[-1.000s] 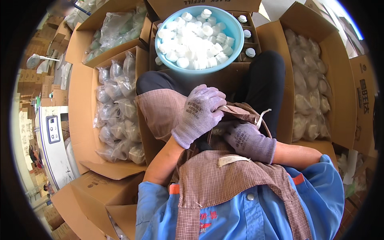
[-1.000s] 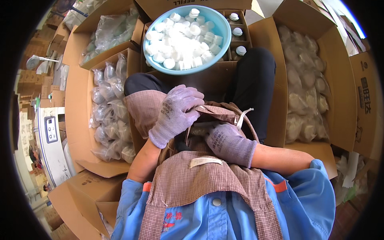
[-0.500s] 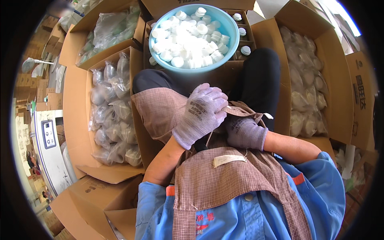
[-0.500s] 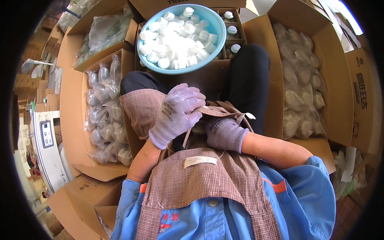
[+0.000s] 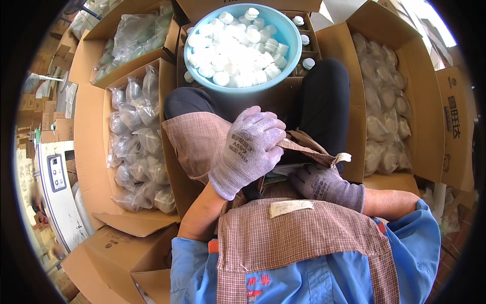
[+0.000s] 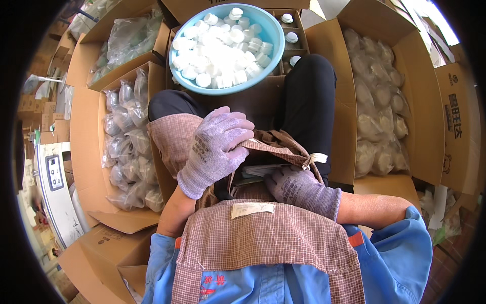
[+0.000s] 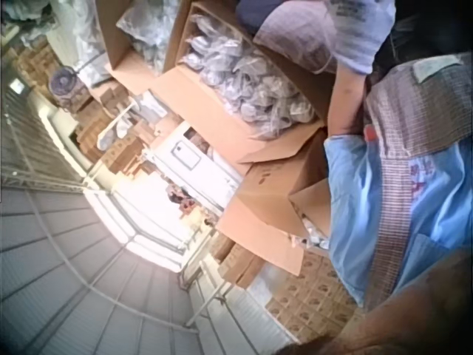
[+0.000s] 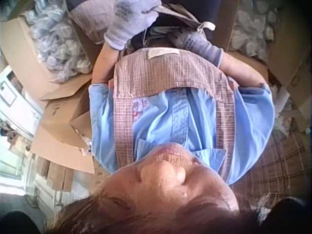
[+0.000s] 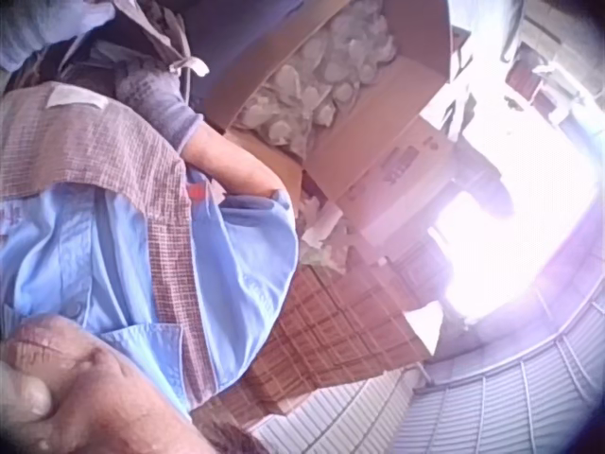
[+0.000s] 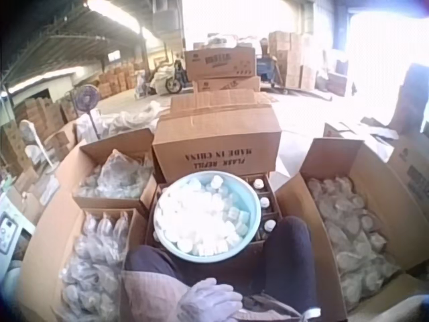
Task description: The person assembles thermos flasks by placing rubber gaskets into the openings, screwing on lids, and wrapping each unit in plastic bags. The person also handles white bottle caps and cardboard boxes while working on the floor.
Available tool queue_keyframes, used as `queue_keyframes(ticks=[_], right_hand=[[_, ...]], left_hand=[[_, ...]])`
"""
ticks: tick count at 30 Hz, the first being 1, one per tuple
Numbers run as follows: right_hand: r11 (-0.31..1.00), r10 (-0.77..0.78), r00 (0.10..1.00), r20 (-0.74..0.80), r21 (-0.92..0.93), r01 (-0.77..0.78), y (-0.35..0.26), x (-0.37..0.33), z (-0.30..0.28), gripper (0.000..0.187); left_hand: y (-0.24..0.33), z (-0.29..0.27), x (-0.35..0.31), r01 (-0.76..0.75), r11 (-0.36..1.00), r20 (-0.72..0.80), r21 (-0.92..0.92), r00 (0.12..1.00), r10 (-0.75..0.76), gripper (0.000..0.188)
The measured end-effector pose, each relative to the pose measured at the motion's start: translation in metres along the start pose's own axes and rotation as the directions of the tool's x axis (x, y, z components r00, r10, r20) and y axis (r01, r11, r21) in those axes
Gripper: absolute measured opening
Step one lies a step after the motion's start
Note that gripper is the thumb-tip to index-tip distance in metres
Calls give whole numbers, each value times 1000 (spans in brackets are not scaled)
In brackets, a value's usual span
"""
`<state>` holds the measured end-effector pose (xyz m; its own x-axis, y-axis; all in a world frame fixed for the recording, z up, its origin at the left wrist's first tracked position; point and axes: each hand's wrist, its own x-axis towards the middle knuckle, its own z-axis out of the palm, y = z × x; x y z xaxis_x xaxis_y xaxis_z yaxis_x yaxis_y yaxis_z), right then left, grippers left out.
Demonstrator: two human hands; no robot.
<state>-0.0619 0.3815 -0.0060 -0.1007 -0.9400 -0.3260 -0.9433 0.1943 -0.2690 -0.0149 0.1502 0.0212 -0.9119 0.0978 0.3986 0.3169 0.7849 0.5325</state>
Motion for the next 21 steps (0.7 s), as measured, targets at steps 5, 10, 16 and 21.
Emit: queue_keyframes(ticks=[5,10,16,21], right_hand=[[998,16,990,141,59,-24,-3,4,-19,38],[959,138,988,71,238,-151,-7,13,-30,45],[961,0,997,-72,275,20,8,22,-22,52],[992,-9,922,-386,116,58,3,25,-27,43]], left_hand=[[1,1,-1,25,999,-22,-40,999,-26,19],[4,4,0,37,997,-8,-70,999,-38,19],[8,12,2,29,995,17,-100,999,-28,19],[-2,13,-8,53,996,-18,-66,998,-54,19]])
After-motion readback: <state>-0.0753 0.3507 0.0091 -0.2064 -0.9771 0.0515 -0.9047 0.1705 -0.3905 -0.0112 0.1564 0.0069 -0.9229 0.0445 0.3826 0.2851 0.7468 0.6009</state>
